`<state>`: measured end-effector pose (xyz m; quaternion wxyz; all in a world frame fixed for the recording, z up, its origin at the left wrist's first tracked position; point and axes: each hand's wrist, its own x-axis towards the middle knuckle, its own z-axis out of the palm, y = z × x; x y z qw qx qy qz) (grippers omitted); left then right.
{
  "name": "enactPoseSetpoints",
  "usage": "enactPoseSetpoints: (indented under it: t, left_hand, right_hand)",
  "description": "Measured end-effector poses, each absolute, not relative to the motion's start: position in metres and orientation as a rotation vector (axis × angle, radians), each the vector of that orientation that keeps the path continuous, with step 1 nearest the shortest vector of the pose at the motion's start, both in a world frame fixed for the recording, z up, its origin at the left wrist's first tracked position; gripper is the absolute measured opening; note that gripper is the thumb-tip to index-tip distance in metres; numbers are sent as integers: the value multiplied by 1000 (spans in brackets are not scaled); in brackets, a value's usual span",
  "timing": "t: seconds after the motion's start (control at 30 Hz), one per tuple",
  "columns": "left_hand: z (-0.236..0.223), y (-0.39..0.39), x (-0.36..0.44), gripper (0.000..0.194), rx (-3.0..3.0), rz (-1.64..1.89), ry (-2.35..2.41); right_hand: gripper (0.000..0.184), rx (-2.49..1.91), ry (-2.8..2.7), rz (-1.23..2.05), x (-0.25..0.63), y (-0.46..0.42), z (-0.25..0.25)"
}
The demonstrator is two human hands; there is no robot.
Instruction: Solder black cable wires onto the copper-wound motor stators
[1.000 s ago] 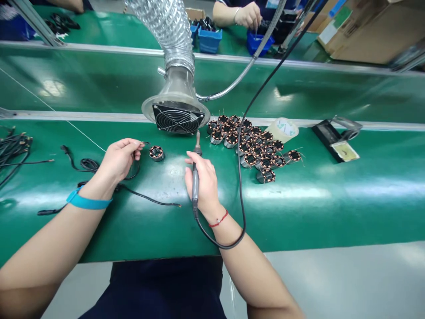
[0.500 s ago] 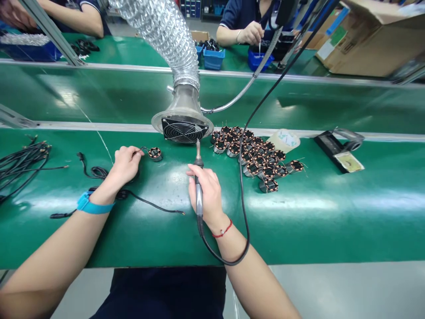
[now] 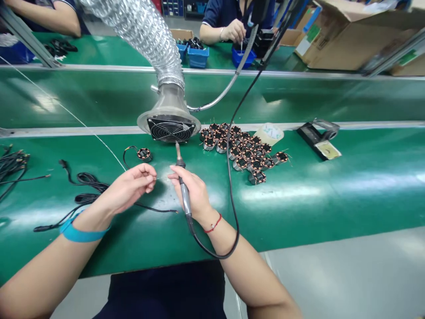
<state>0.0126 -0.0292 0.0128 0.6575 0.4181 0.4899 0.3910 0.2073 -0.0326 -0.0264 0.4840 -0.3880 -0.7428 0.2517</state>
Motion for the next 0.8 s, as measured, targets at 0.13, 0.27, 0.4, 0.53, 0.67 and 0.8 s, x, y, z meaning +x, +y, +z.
enactPoseSetpoints:
  t: [0.13,0.27,0.4,0.53,0.67,0.8]
  left_hand:
    - [8,-37,23,18,1029,842,1094]
    - [6,-37,21,18,1177,758,1120]
    - [6,-36,17,19,1510,584,1233]
    - [-2,-37,8,23,1701,406,1316]
    - [-11,-38,7,22,1599,298,1269]
    - [-15,-42,15,17,1531,281,1194]
  right_hand:
    - [42,-900,-1825,676,203,-36,-25]
    - [35,-907,-1905,618,202,-35,-27]
    - [35,-928,-2116,457,210,-33,-25]
    - [31,-1197,-2213,126,248,-47,-1]
    - [34,-1444,-2149,-138,312,-73,27]
    - [33,-1680,-2064,-292,362,-67,23]
